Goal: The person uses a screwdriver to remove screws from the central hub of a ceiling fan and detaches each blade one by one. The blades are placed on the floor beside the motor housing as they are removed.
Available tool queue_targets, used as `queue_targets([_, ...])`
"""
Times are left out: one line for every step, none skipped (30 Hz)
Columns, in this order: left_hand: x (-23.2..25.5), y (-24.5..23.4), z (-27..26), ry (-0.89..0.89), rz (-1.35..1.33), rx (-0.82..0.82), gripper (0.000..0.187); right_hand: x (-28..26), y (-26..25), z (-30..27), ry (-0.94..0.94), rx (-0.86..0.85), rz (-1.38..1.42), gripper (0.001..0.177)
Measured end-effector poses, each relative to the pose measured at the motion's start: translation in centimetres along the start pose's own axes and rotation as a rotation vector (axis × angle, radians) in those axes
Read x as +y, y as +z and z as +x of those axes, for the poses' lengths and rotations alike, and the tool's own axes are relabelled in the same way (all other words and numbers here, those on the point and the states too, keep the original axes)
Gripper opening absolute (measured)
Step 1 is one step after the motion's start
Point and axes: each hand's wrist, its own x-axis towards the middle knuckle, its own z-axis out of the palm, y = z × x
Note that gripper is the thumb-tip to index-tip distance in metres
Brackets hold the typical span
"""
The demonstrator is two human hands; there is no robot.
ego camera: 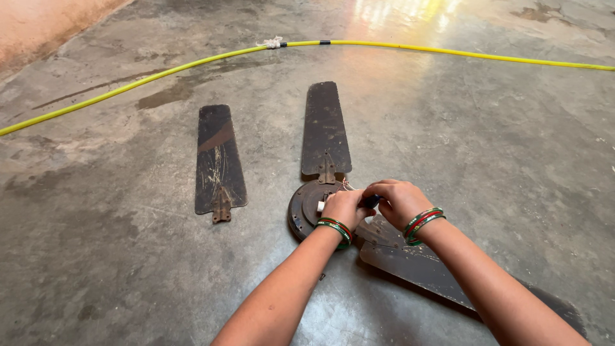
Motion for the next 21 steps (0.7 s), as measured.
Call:
queue_targets([0.2, -0.1, 0.1, 0.002, 0.004, 0.021, 0.027, -0.1, 0.0, 0.0, 0.040, 0.026, 0.006, 0.028])
queue_targets([0.4, -0.3, 0.1, 0.004, 0.008, 0.043, 0.027, -0.2, 0.0, 0.0, 0.079, 0.051, 0.012, 0.025])
queue_targets([0.7, -0.4, 0.2, -0.024, 0.043, 0.023, 0.028, -0.4, 0.1, -0.1, 0.119, 0.075, 0.018, 0.027])
queue_targets([1.0, -0.6, 0.3, -0.053, 0.078, 0.002, 0.030, -0.5, 0.1, 0.0, 0.144, 0.063, -0.046, 0.025])
queue_targets([1.2, -0.7, 0.4, -0.083, 0.113, -0.018, 0.032, -0.6, 0.2, 0.0, 0.169, 0.050, -0.109, 0.024])
queue_targets([1.4, -0.7, 0.5, -0.090, 0.133, -0.029, 0.031, -0.8, 0.3, 0.0, 0.194, 0.036, -0.173, 0.024])
queue_targets([1.7, -0.6, 0.7, -0.096, 0.155, -0.041, 0.031, -0.9, 0.3, -0.1, 0.158, 0.048, -0.171, 0.021])
queue_targets([1.7, -0.6, 1.0, -0.103, 0.176, -0.052, 0.031, -1.0, 0.4, -0.2, 0.121, 0.059, -0.169, 0.019])
queue_targets([1.6, -0.7, 1.2, -0.105, 0.186, -0.083, 0.035, -1.0, 0.4, -0.2, 0.084, 0.071, -0.169, 0.017])
queue_targets([1.3, -0.8, 1.5, -0.107, 0.196, -0.115, 0.039, -1.1, 0.4, -0.3, 0.062, 0.068, -0.151, 0.018])
queue_targets([1.0, -0.7, 1.6, -0.110, 0.205, -0.146, 0.043, -1.1, 0.3, -0.4, 0.039, 0.064, -0.133, 0.019])
queue_targets([0.6, -0.6, 1.6, -0.071, 0.142, -0.168, 0.040, -1.1, 0.3, -0.5, 0.016, 0.060, -0.115, 0.021])
queue_targets([0.1, -0.6, 1.6, -0.031, 0.082, -0.190, 0.038, -1.2, 0.3, -0.5, -0.023, 0.054, -0.092, 0.021])
queue_targets([-0.3, -0.6, 1.5, 0.010, 0.022, -0.212, 0.036, -1.2, 0.2, -0.5, -0.062, 0.048, -0.069, 0.021])
queue_targets([-0.5, -0.5, 1.3, 0.002, 0.019, -0.210, 0.036, -1.2, 0.0, -0.5, -0.097, 0.047, -0.045, 0.022])
queue_targets([-0.8, -0.6, 1.0, -0.006, 0.016, -0.208, 0.035, -1.3, -0.1, -0.5, -0.126, 0.049, -0.024, 0.021])
queue_targets([-0.8, -0.7, 1.0, -0.009, 0.012, -0.206, 0.036, -1.4, -0.1, -0.6, -0.153, 0.054, -0.006, 0.021])
queue_targets([-0.7, -0.8, 1.0, -0.023, 0.031, -0.183, 0.032, -1.6, -0.1, -0.5, -0.181, 0.060, 0.012, 0.020])
queue_targets([-0.6, -0.9, 0.6, -0.043, 0.047, -0.162, 0.030, -1.7, 0.0, -0.7, -0.161, 0.084, 0.020, 0.022])
queue_targets([-0.4, -1.0, 0.4, -0.062, 0.063, -0.142, 0.027, -1.9, 0.2, -0.8, -0.141, 0.109, 0.029, 0.025])
queue_targets([-0.2, -1.2, 0.1, -0.080, 0.070, -0.105, 0.027, -2.1, 0.5, -0.9, -0.121, 0.132, 0.038, 0.027])
